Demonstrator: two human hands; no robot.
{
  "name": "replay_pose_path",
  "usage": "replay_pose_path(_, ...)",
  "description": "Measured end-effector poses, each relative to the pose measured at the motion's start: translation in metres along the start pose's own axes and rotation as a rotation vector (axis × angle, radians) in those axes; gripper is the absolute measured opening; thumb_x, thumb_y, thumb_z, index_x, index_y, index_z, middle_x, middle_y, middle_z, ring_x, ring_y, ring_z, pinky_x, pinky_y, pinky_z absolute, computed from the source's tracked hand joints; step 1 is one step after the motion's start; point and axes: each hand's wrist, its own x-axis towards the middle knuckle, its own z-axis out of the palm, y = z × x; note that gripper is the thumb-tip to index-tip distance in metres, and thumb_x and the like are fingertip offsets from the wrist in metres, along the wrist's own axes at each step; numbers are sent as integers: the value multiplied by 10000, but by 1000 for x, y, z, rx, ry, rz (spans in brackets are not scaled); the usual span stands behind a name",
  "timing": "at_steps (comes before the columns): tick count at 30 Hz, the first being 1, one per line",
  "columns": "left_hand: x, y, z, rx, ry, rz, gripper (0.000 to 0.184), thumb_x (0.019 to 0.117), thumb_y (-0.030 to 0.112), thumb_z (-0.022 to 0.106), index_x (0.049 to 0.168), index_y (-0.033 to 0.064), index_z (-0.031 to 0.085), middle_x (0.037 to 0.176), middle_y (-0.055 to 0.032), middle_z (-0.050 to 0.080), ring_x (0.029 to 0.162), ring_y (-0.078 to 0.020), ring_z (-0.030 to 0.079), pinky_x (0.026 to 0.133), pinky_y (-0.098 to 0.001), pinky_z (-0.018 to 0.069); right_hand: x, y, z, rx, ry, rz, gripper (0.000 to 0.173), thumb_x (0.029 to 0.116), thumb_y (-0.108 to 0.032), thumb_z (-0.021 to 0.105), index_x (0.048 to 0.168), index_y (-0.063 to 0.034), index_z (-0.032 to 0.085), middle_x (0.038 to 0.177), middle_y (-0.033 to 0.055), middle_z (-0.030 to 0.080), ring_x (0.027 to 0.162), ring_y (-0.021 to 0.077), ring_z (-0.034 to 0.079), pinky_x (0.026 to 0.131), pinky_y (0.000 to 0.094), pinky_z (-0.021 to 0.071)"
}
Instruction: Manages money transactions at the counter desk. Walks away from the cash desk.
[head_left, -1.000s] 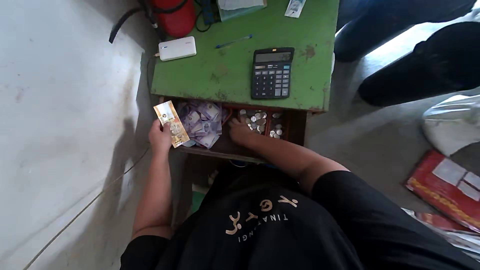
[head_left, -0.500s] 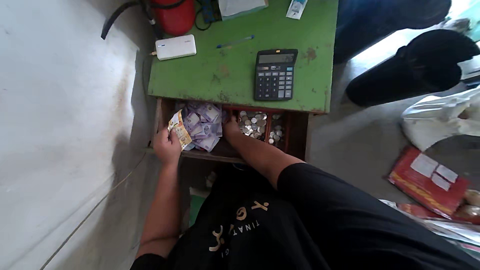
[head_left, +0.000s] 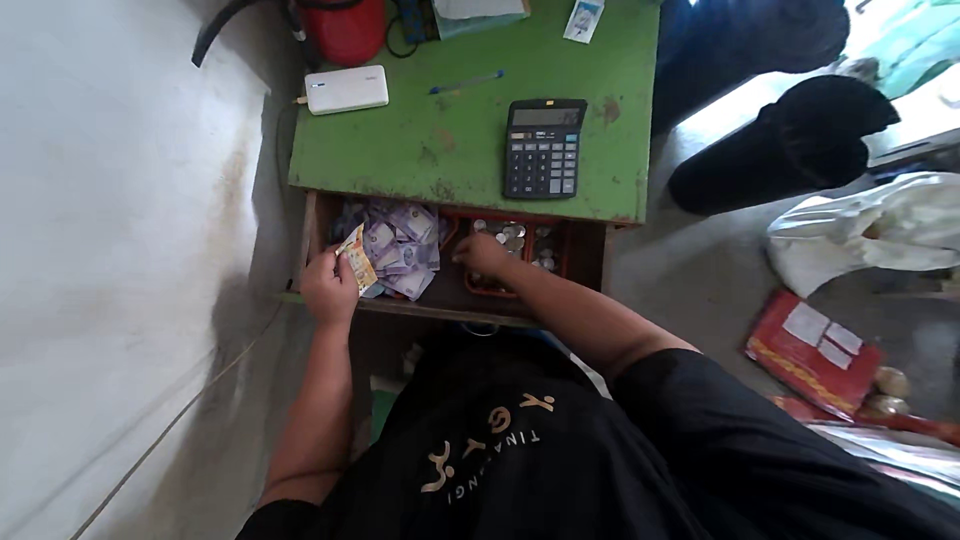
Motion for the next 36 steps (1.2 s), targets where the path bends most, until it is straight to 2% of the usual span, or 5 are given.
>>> replay_pose_path(8,2,7,-4,26,-74,-46,271,1043,192,558,1096,-22,717,1027,-231,717,950,-381,704,850,-553,555,-54,36,-46,712,5,197,237,1048,-125,557,1160,44,680,1050,138,736,916,159,695,885,372,549)
replay_pose_path(15,2,9,-4,21,-66,-37,274,1046,180,553,1063,-48,705,1033,-240,711,975,-369,699,882,-530,549,-56,46,-33,-78,72,165,508,944,-105,652,1446,-156,587,1477,224,519,1392,506,409,989,779,373)
replay_pose_path(19,2,7,-3,38,-51,-15,282,1052,181,542,1030,-53,699,1013,-231,714,953,-351,700,874,-509,548,-32,30,-12,-279,55,-220,356,898,-9,663,1203,-165,760,1406,95,622,1385,422,455,1037,738,364)
replay_pose_path(22,3,5,-1,58,-45,-18,289,1051,201,544,1043,-41,702,992,-217,718,935,-338,699,865,-494,547,-1,22,-3,-411,27,-483,486,858,54,694,1272,-199,722,1436,7,613,1375,333,496,1078,642,401)
replay_pose_path(36,5,6,0,70,-42,-63,269,1042,196,556,1061,-20,716,999,-208,721,944,-335,698,870,-511,539,50,22,35,-557,251,-696,241,935,58,601,1107,-36,740,1172,153,708,1166,371,639,1022,569,482)
